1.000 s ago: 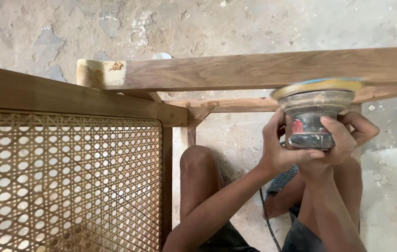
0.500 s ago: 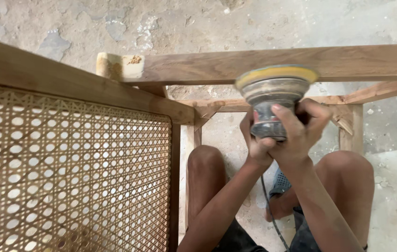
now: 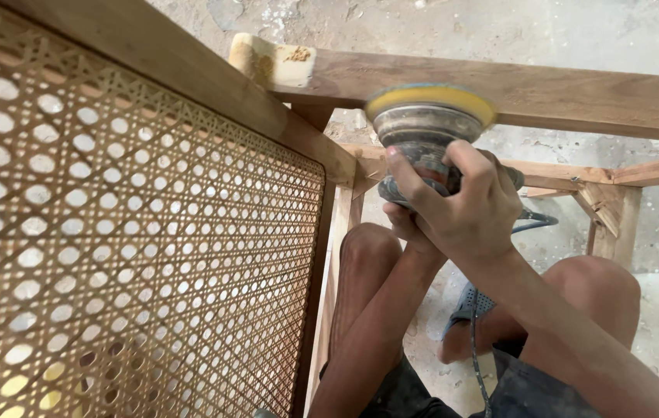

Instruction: The person uses an orbital sander to smooth the wooden frame of a chair with a cane back. They reposition the chair and continue sanding different sections of the frame.

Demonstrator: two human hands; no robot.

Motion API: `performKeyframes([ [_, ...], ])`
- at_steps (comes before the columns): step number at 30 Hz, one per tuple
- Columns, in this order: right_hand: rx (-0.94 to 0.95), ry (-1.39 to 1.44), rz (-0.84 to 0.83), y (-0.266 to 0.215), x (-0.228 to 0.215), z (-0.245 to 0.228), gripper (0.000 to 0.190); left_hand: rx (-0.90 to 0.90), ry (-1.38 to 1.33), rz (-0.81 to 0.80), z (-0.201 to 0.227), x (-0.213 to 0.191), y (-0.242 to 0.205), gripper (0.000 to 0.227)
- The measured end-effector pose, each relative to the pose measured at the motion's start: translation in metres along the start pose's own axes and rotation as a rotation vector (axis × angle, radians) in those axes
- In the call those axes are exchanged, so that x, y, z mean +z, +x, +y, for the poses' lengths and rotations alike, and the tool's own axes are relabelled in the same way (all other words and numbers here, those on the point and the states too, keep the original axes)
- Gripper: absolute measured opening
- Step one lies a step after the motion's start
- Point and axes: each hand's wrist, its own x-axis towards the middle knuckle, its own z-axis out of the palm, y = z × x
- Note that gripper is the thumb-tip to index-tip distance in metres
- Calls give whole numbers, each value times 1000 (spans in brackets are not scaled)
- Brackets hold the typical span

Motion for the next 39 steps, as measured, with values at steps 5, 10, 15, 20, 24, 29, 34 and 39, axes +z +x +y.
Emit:
performKeyframes([
  [5,-79,-50,-51,17,-4,-17,41,-103,-158,-111,-16,4,2,31],
  [10,-105,-161,-72,29,-11,-28,39,-224,-502,-313,-25,14,-11,36],
  [15,-73,-186,-97,24,-21,-27,42,-582,-1223,-336,-33,15,-30,40],
  [20,-15,-144,-78,4,-30,-12,35,-549,-1326,-406,-40,15,-27,49],
  [24,63,-96,-56,-16,-36,8,28,-641,-1850,-735,-51,14,-25,61],
  [29,183,-42,-50,-45,-42,31,34,-630,-2046,-1032,-52,12,-40,80],
  [34,267,25,-19,-66,-49,49,52,-510,-1840,-1097,-44,18,-47,88],
  [39,265,81,-41,-72,-37,47,56,-542,-1848,-1063,-53,19,-42,90],
])
